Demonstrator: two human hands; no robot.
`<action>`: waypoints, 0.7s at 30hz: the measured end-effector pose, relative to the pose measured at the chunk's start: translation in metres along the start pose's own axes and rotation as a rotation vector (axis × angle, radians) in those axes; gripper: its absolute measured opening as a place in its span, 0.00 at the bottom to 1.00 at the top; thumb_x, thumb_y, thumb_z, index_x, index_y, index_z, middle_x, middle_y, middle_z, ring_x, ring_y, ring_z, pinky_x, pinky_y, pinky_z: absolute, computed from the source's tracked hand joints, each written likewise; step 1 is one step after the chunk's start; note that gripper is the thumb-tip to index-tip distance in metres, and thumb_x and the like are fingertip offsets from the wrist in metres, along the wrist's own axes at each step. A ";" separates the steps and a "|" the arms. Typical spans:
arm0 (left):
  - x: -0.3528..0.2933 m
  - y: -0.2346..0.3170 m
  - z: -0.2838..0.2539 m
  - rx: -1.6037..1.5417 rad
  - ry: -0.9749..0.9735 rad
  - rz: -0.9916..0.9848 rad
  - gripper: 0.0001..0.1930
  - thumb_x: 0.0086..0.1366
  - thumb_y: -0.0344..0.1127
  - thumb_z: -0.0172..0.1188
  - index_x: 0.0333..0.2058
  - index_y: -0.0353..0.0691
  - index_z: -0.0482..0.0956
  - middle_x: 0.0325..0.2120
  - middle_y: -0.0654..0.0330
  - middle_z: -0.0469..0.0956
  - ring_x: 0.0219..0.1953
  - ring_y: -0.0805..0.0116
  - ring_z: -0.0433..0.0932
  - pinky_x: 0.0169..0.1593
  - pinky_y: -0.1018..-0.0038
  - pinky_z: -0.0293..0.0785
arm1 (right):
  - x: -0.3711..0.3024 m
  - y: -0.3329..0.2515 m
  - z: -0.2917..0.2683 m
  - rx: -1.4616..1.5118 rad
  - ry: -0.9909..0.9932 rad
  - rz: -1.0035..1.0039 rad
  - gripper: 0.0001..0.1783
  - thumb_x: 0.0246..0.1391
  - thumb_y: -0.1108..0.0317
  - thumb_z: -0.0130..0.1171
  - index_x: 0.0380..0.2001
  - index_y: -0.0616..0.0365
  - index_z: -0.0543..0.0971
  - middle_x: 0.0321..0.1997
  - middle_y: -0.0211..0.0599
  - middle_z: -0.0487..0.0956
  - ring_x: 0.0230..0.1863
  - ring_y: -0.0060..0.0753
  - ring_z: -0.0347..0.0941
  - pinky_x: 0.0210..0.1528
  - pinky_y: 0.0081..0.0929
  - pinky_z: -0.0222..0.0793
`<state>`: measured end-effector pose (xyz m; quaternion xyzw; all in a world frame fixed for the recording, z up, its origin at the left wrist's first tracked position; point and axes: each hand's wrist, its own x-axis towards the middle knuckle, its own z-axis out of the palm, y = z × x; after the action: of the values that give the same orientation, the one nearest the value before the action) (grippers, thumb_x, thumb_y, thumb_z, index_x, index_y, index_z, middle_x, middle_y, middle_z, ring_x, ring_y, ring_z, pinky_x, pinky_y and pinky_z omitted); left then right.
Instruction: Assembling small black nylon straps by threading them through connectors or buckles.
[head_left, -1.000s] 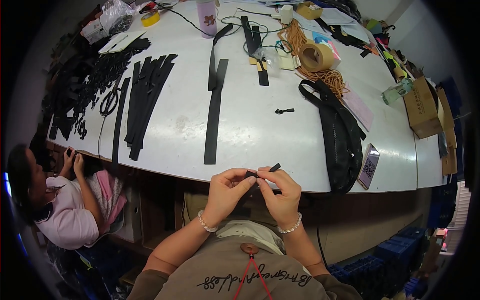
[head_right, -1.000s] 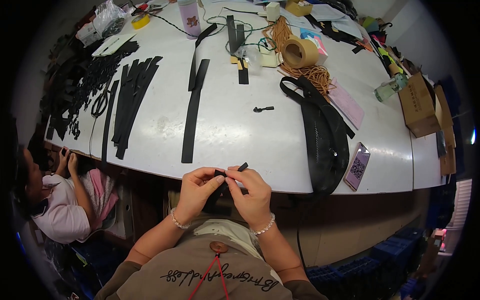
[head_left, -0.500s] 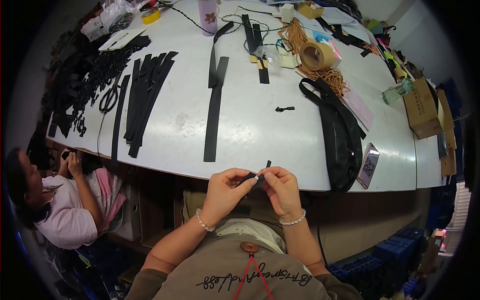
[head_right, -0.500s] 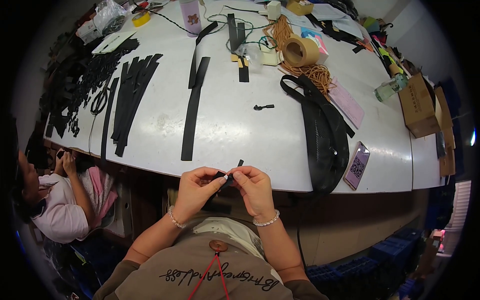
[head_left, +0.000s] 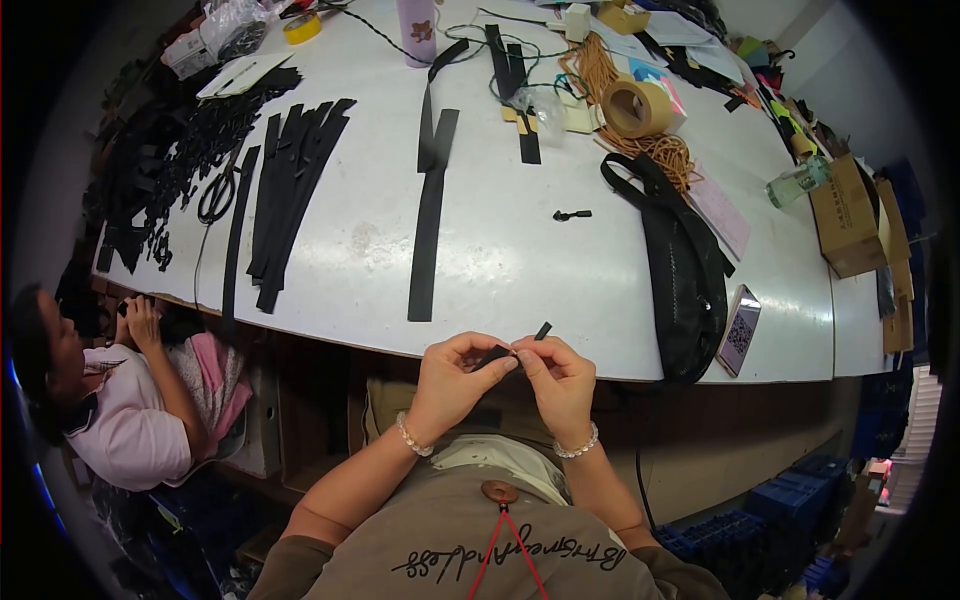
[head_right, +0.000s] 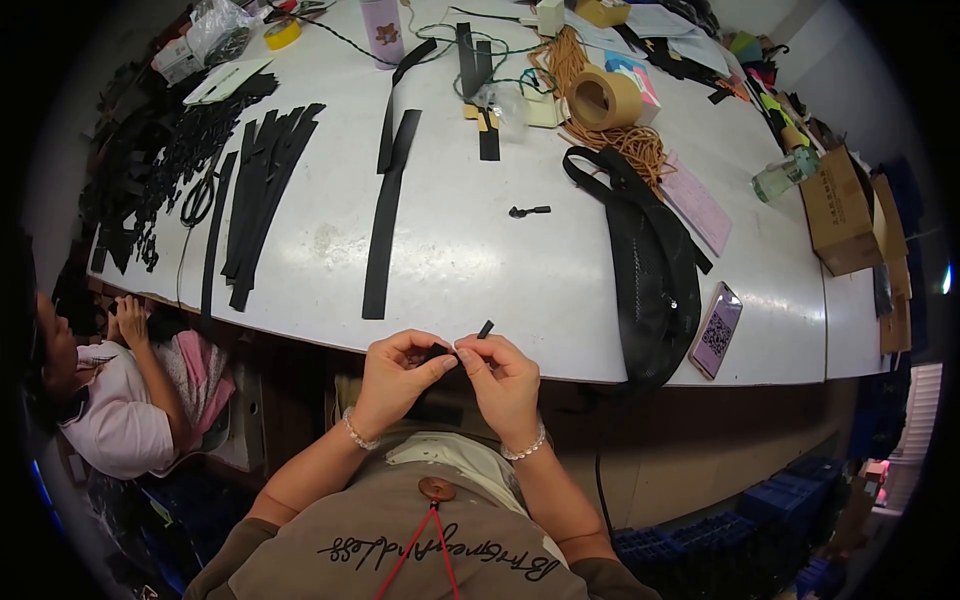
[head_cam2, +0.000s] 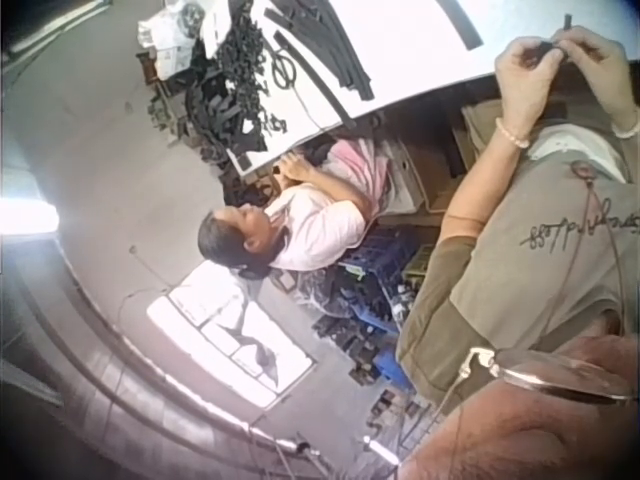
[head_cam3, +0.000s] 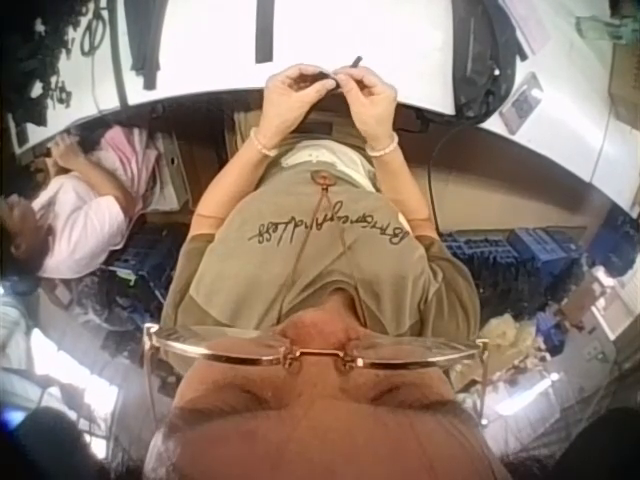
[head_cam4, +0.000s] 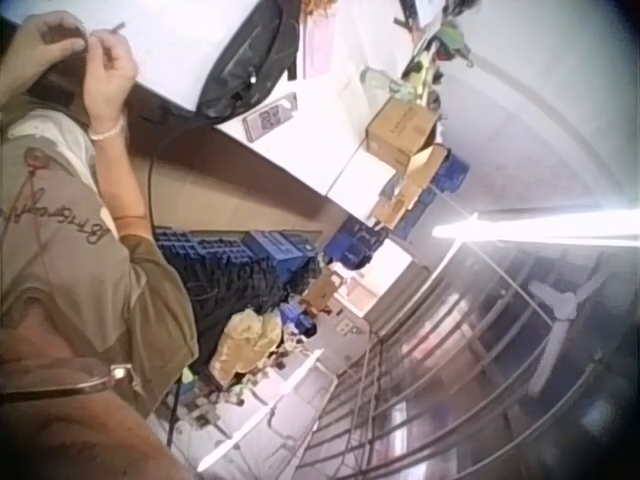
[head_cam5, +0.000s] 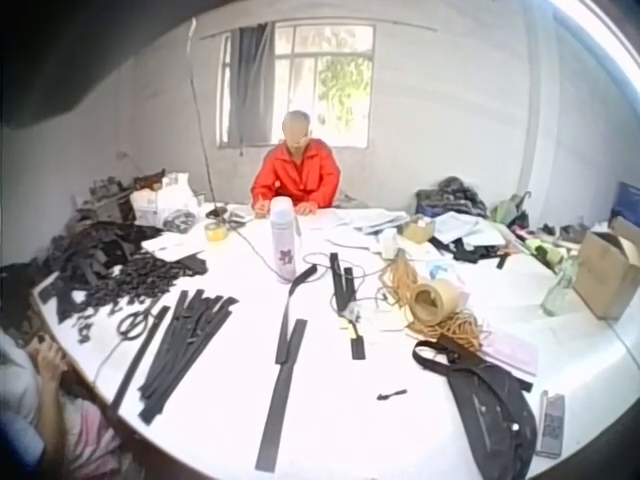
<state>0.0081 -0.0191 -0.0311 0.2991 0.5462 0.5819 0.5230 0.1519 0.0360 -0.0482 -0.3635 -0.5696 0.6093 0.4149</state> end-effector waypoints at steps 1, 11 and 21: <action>-0.001 -0.001 -0.001 0.001 0.002 -0.002 0.07 0.55 0.23 0.64 0.34 0.33 0.79 0.29 0.65 0.79 0.30 0.84 0.72 0.32 0.86 0.69 | 0.000 -0.004 -0.001 0.001 -0.001 0.002 0.06 0.52 0.79 0.58 0.35 0.68 0.79 0.36 0.38 0.79 0.37 0.23 0.73 0.42 0.18 0.70; -0.011 0.006 0.001 -0.043 -0.047 -0.085 0.07 0.58 0.26 0.62 0.36 0.31 0.79 0.31 0.62 0.80 0.33 0.82 0.75 0.36 0.85 0.71 | -0.003 -0.010 -0.019 0.487 -0.134 0.401 0.09 0.55 0.76 0.55 0.39 0.67 0.78 0.41 0.40 0.78 0.40 0.25 0.73 0.44 0.22 0.69; -0.019 0.008 0.004 -0.006 0.012 -0.041 0.07 0.59 0.27 0.61 0.37 0.32 0.81 0.27 0.63 0.80 0.29 0.83 0.74 0.32 0.86 0.71 | -0.011 -0.016 0.002 0.648 -0.009 0.332 0.10 0.57 0.72 0.54 0.41 0.62 0.77 0.46 0.40 0.76 0.47 0.30 0.70 0.53 0.30 0.63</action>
<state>0.0143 -0.0342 -0.0182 0.2827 0.5536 0.5748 0.5322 0.1558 0.0248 -0.0329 -0.2982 -0.2820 0.8188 0.4015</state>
